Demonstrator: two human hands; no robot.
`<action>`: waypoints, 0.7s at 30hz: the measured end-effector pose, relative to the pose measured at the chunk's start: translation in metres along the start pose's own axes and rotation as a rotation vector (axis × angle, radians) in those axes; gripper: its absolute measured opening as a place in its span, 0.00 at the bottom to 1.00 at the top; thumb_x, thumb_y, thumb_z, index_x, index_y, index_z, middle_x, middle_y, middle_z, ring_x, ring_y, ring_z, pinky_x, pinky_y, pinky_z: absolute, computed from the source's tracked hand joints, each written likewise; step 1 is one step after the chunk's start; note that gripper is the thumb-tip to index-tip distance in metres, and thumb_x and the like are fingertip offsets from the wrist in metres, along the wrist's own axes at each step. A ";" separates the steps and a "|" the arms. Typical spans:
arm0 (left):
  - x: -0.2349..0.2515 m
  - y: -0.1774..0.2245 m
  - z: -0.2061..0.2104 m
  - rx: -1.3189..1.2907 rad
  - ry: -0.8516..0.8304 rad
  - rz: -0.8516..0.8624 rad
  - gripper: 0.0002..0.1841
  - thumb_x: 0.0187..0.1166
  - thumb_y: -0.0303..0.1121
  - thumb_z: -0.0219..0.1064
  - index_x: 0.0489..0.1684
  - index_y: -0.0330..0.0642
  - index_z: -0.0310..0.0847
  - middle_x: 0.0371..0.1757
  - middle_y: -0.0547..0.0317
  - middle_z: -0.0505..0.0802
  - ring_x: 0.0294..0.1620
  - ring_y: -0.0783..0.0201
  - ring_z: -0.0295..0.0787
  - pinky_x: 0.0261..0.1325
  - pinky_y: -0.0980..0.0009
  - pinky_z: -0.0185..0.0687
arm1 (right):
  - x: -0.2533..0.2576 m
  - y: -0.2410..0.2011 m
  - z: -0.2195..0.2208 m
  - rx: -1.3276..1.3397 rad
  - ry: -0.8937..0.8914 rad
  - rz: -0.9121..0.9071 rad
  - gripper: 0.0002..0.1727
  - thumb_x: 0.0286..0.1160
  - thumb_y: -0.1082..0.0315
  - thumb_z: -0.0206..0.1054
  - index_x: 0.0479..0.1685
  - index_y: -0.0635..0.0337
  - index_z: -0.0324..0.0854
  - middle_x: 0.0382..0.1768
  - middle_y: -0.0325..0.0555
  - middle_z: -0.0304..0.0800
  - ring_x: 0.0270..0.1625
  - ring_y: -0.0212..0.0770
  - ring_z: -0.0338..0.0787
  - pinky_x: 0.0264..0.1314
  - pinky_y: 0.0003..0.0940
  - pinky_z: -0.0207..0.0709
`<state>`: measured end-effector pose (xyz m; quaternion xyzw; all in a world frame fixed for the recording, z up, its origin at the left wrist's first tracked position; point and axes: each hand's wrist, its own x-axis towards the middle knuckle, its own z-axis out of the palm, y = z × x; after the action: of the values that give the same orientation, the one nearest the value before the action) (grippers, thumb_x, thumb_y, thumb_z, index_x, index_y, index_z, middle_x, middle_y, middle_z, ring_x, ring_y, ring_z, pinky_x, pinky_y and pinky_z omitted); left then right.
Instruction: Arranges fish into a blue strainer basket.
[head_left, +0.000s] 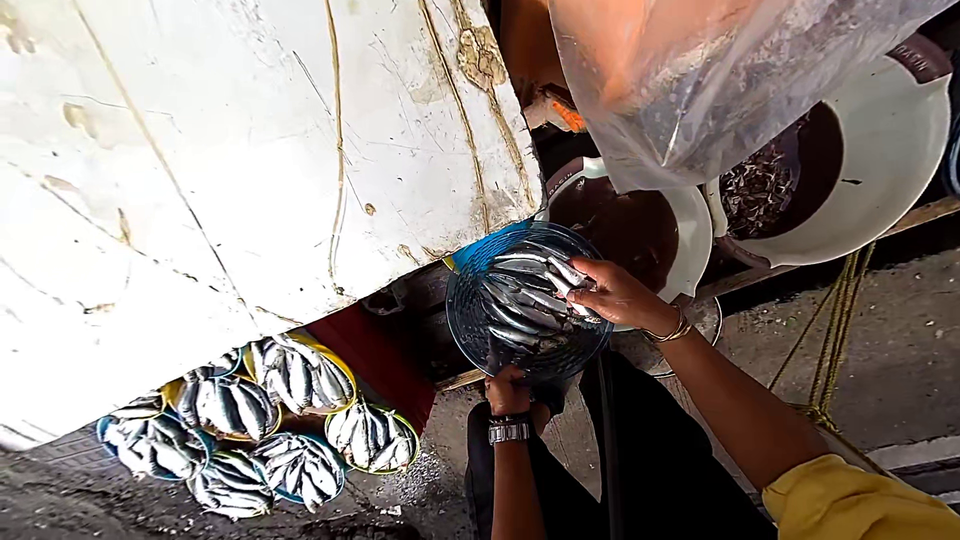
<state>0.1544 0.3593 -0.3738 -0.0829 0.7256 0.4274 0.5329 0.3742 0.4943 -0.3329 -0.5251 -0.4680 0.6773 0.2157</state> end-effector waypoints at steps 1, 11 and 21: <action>0.001 0.001 -0.001 0.002 -0.005 -0.003 0.26 0.48 0.11 0.57 0.51 0.36 0.70 0.43 0.48 0.86 0.40 0.56 0.88 0.39 0.54 0.88 | 0.003 0.001 0.005 -0.104 0.006 -0.044 0.16 0.78 0.76 0.65 0.63 0.65 0.82 0.42 0.52 0.92 0.38 0.40 0.91 0.45 0.37 0.87; 0.002 0.001 0.000 0.009 -0.008 -0.015 0.23 0.50 0.11 0.56 0.48 0.37 0.70 0.40 0.49 0.86 0.37 0.56 0.87 0.37 0.54 0.87 | 0.016 0.021 0.035 -0.705 0.260 -0.049 0.15 0.77 0.77 0.67 0.60 0.72 0.82 0.55 0.68 0.87 0.48 0.64 0.93 0.46 0.57 0.87; 0.005 0.001 0.003 -0.001 -0.030 -0.024 0.23 0.53 0.11 0.55 0.50 0.37 0.69 0.39 0.49 0.87 0.37 0.56 0.88 0.37 0.54 0.88 | 0.003 0.031 0.040 -0.736 0.345 -0.188 0.31 0.65 0.81 0.72 0.74 0.72 0.77 0.62 0.70 0.83 0.67 0.67 0.84 0.67 0.53 0.82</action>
<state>0.1538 0.3642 -0.3780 -0.0854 0.7161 0.4227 0.5488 0.3432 0.4660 -0.3609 -0.6281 -0.6816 0.3442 0.1497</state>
